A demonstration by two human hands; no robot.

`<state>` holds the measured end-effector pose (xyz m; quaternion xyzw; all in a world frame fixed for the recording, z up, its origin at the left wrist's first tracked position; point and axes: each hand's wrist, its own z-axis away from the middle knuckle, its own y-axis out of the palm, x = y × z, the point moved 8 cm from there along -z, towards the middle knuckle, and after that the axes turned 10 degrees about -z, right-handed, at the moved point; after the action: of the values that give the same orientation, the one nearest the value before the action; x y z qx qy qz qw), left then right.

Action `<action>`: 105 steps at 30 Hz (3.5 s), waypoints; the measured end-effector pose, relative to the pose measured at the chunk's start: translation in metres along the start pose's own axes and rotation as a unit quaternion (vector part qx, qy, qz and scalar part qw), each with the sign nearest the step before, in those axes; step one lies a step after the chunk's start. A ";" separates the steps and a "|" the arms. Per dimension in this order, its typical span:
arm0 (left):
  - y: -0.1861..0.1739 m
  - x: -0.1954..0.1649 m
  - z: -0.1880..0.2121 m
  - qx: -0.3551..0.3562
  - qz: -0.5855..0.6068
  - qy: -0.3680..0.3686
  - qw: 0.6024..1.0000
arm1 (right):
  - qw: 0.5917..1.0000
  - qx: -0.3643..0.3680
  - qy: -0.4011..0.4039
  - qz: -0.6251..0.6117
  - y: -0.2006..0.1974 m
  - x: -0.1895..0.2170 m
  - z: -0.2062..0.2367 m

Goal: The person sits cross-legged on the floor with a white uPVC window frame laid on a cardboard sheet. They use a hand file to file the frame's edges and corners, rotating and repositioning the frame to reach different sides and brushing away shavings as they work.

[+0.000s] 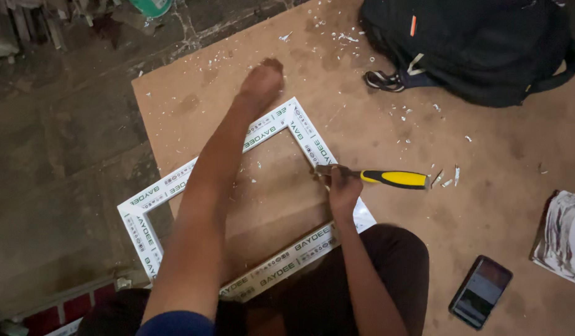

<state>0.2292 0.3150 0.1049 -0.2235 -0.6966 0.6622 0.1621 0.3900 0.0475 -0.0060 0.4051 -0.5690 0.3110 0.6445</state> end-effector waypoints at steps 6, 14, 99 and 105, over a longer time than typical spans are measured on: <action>-0.024 0.007 0.017 -0.182 0.005 -0.042 0.982 | 0.999 -0.010 0.013 -0.047 -0.001 -0.009 -0.002; 0.029 -0.027 0.056 0.027 0.029 0.093 0.995 | 1.000 -0.001 0.023 0.012 0.003 -0.004 -0.001; 0.022 -0.035 0.025 -0.026 0.101 0.064 0.992 | 0.999 -0.019 0.015 0.037 0.000 0.009 -0.005; 0.025 -0.033 0.019 0.038 0.105 0.034 0.993 | 0.996 -0.021 0.004 0.086 -0.002 0.008 -0.004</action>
<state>0.2499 0.2815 0.0814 -0.3114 -0.6378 0.6936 0.1231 0.3950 0.0494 0.0015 0.3398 -0.6058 0.3550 0.6257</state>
